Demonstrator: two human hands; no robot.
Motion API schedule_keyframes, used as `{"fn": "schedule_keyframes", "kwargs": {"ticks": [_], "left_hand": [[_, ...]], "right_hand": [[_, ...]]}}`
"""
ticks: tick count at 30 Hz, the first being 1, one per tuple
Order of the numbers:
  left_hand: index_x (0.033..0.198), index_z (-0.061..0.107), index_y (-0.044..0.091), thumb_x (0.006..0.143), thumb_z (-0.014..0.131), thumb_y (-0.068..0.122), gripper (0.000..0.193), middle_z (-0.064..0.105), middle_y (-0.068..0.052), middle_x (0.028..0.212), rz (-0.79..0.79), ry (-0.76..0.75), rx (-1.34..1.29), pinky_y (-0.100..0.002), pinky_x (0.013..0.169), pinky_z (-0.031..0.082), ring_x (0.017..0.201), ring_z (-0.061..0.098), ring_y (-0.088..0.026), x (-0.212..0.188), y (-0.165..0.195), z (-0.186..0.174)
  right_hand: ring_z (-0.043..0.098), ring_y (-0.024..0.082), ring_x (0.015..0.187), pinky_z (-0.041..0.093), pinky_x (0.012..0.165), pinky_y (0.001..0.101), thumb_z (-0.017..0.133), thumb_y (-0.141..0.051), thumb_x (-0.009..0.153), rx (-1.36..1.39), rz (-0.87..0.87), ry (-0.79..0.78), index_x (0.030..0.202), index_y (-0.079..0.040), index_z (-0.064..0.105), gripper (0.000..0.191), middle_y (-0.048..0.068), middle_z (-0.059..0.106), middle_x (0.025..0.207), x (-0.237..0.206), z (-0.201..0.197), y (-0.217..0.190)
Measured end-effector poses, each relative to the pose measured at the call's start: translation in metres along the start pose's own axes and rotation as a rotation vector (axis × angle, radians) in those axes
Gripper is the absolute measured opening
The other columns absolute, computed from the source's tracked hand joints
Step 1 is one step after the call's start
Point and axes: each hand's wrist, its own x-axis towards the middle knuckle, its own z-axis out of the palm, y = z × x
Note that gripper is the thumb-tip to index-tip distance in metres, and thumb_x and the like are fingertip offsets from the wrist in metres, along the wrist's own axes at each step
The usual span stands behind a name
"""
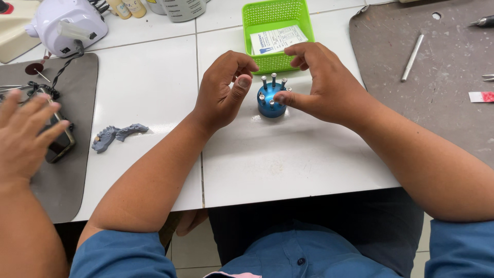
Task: The person uses a rotary tool to grind a small tooth-shaped object, then places it into a dental mold. The person then handles a blue tool holder with multiple metal pins, adjusting and rotating it on the table.
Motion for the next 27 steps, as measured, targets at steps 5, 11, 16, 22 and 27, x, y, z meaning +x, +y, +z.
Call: {"fn": "schedule_keyframes", "kwargs": {"ticks": [5,11,16,22,27], "left_hand": [[0.121,0.057,0.008,0.1,0.072,0.053,0.052,0.06,-0.005,0.103,0.084,-0.031,0.175,-0.03,0.084,0.055,0.094,0.06,-0.016,0.0024,0.0003,0.0026],[0.124,0.058,0.009,0.107,0.067,0.051,0.046,0.06,-0.004,0.104,0.035,-0.06,0.116,-0.029,0.086,0.054,0.096,0.061,-0.015,0.0001,-0.0025,0.0036],[0.129,0.059,0.011,0.109,0.044,0.062,0.057,0.06,-0.004,0.103,-0.037,-0.04,0.042,-0.027,0.085,0.051,0.094,0.061,-0.014,-0.0008,-0.0005,0.0019],[0.133,0.056,0.008,0.111,0.043,0.07,0.067,0.059,-0.007,0.111,0.022,-0.053,0.189,-0.03,0.088,0.053,0.101,0.059,-0.018,0.0003,-0.0001,0.0034],[0.132,0.055,0.01,0.107,0.04,0.069,0.066,0.059,-0.005,0.106,-0.15,-0.029,0.016,-0.028,0.085,0.052,0.095,0.059,-0.015,0.0006,-0.0021,0.0051]], "right_hand": [[0.061,0.025,0.115,0.054,0.099,0.0383,0.043,-0.069,0.098,0.469,0.24,-0.076,0.142,-0.004,0.047,0.079,0.015,0.06,0.122,0.0027,-0.0006,-0.0023],[0.052,0.04,0.122,0.045,0.099,0.0502,0.061,-0.062,0.096,-0.02,0.091,-0.102,0.142,0.005,0.043,0.083,0.025,0.057,0.123,0.0044,0.001,-0.0049],[0.053,0.036,0.126,0.045,0.103,0.048,0.057,-0.058,0.1,0.132,0.171,-0.132,0.143,0.001,0.045,0.074,0.023,0.057,0.128,0.0038,0.0028,-0.0039],[0.06,0.028,0.122,0.051,0.102,0.0421,0.042,-0.065,0.1,0.428,0.318,-0.145,0.145,-0.004,0.044,0.076,0.017,0.058,0.126,0.0025,0.0059,0.0002],[0.051,0.037,0.124,0.046,0.103,0.0482,0.054,-0.069,0.098,-0.112,-0.065,-0.019,0.141,-0.003,0.05,0.079,0.021,0.056,0.128,-0.0019,0.0042,0.0024]]}}
